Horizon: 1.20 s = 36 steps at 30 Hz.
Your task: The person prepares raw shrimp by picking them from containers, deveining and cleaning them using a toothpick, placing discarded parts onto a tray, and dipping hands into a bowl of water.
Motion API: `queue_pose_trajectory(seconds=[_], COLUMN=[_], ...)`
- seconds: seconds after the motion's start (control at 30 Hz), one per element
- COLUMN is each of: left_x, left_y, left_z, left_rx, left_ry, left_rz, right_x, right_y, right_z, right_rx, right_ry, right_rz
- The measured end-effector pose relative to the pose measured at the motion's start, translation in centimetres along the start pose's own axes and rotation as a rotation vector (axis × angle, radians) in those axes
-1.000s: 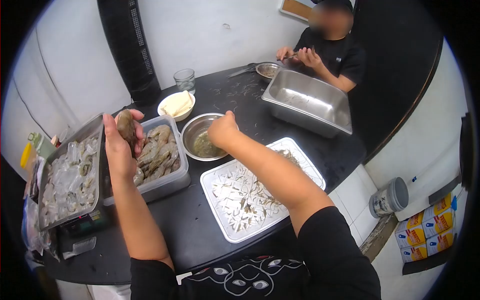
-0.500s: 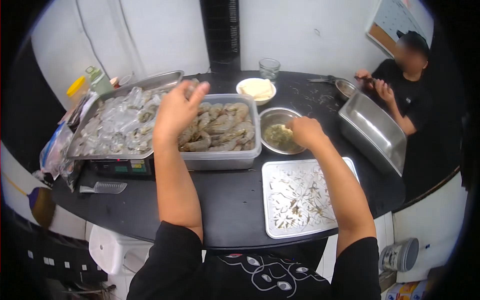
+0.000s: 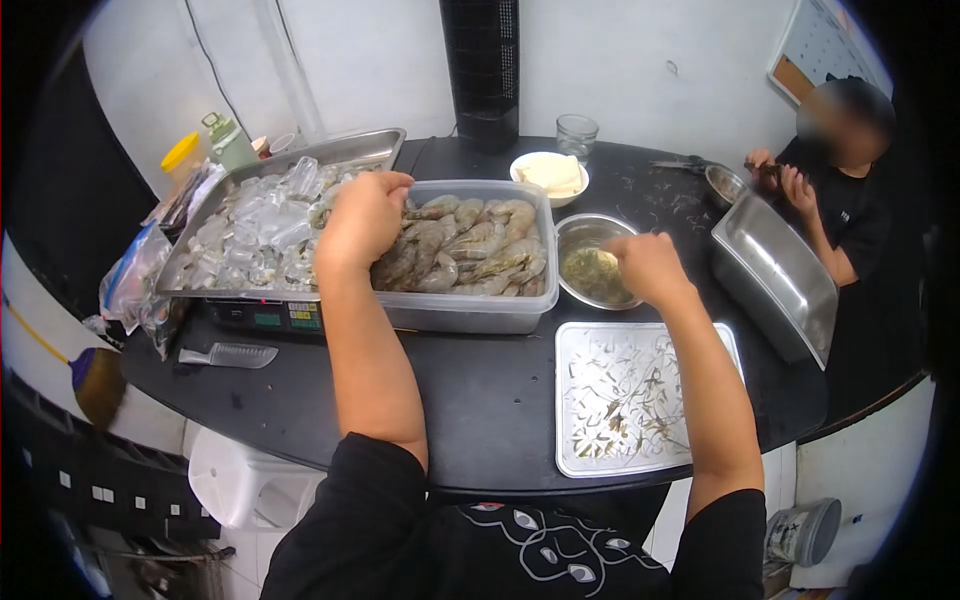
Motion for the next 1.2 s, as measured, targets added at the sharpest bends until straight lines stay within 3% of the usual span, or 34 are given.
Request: queue_pose_trajectory(seconds=[0.1, 0.2, 0.3, 0.5, 0.6, 0.7, 0.8, 0.9, 1.0, 1.2], left_x=[-1.8, -4.3, -5.1, -4.5, -6.9, -6.3, -3.2, -2.6, -3.4, -4.9], left_y=[0.4, -0.2, -0.9, -0.6, -1.7, -1.2, 0.2, 0.3, 1.6, -0.2], left_z=[0.5, 1.6, 1.7, 2.3, 3.3, 2.7, 1.3, 0.6, -1.5, -2.2], left_rx=[-0.022, 0.006, 0.028, 0.046, 0.057, 0.018, -0.064, -0.047, -0.026, 0.001], left_ry=[-0.135, -0.291, -0.324, -0.105, -0.322, -0.302, -0.052, -0.107, -0.293, -0.287], left_rz=[0.079, 0.143, 0.195, 0.136, 0.260, 0.209, 0.126, 0.200, 0.416, 0.328], right_x=[0.6, 0.4, 1.6, 1.0, 0.3, -0.9, -2.8, -4.6, -6.5, -7.6], right_y=[-0.3, 0.9, 2.8, 6.6, 6.7, 7.7, 10.1, 13.2, 15.5, 17.5], right_z=[-1.2, -3.1, -6.6, -14.5, -17.3, -19.3, -21.0, -22.6, -23.5, -24.5], right_rx=[0.017, -0.065, -0.111, -0.176, -0.229, -0.221, -0.286, -0.260, -0.250, -0.258], right_ry=[0.073, 0.023, 0.111, 0.266, 0.310, 0.397, 0.456, 0.563, 0.644, 0.811], right_rz=[-0.069, 0.121, 0.187, 0.697, 0.772, 0.781, 0.932, 1.070, 1.187, 1.217])
Point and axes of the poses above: each hand's wrist, its own z-axis towards the middle knuckle, its own x-axis out of the back of the hand, y = z × x, the point moved 5 cm from there along z, towards the middle knuckle, and after that the axes turned 9 degrees about -y, right-handed, at the moved point
